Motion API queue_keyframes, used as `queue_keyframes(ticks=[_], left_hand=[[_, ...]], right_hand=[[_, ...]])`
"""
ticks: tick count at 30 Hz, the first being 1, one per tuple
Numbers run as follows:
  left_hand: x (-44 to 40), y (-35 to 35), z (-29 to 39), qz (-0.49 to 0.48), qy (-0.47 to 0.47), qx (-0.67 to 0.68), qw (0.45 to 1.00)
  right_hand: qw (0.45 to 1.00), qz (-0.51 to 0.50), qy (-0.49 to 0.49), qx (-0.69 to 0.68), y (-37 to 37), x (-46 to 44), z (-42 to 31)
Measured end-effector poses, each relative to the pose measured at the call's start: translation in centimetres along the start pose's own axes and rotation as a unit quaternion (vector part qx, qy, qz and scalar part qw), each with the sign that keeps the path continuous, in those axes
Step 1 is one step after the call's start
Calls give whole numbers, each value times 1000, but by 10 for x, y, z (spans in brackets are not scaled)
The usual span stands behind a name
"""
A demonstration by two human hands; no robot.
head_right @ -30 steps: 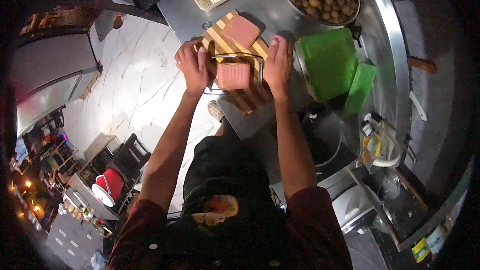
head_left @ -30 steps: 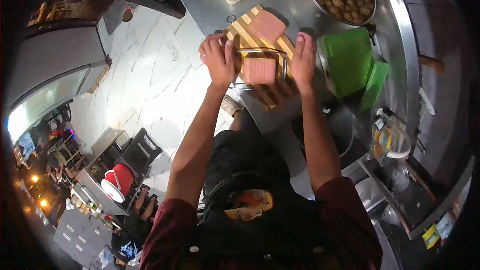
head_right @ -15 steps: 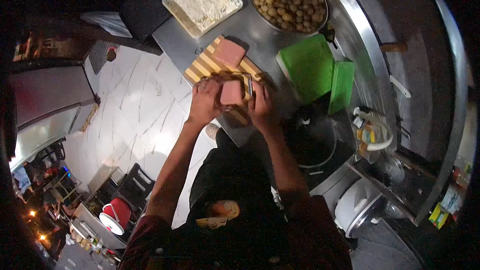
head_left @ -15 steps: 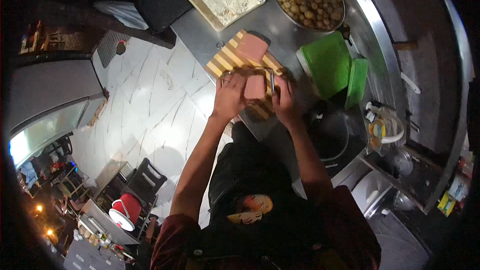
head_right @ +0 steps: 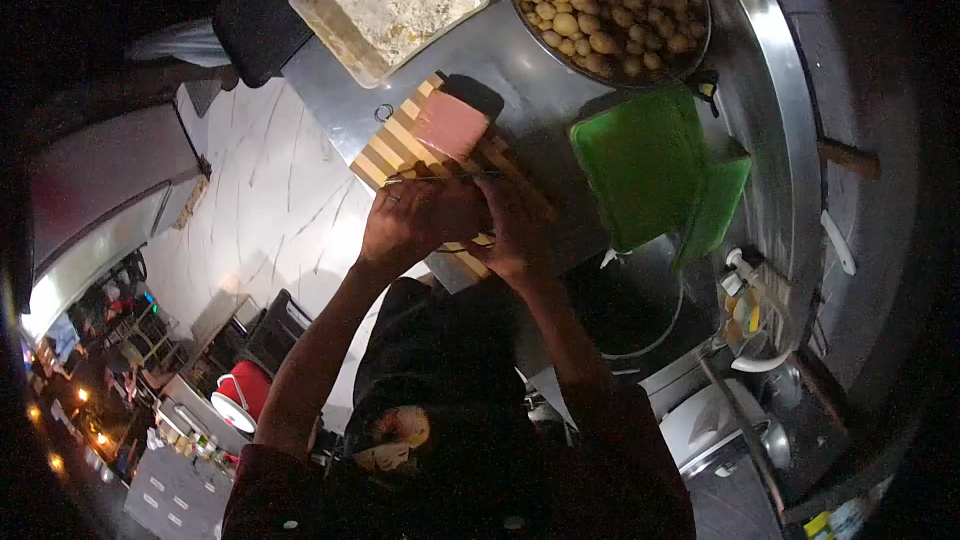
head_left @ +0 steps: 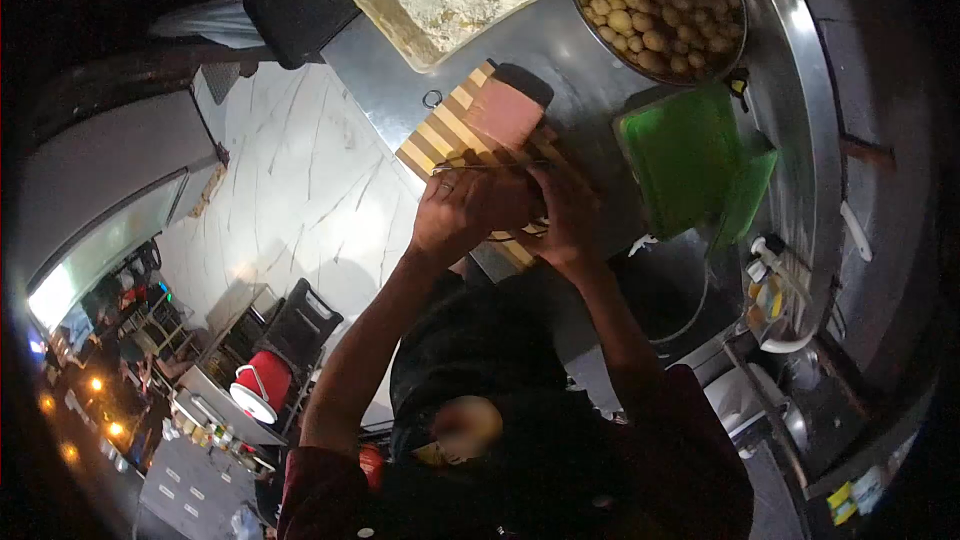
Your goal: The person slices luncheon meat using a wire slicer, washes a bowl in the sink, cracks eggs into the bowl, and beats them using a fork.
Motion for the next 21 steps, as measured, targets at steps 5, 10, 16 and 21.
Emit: queue_keyframes(ticks=[5,10,16,21], left_hand=[[1,0,9,36,77,-27,996],[-2,-16,23,49,114,-11,992],[-4,-13,12,-64,-33,142,987],[20,3,4,-322,-213,318,866]], right_hand=[[992,62,58,-94,2,18,7],[978,73,145,-128,3,41,7],[933,116,195,-278,19,82,48],[857,159,308,-382,-15,86,44]])
Point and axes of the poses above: each hand's wrist, its own x-axis away from the middle knuckle, its own y-axis out of the palm, z = x × y, the point moved 7 cm from there along -x, towards the middle knuckle, and after that the axes turned 13 degrees about -y, right-handed, at the moved point
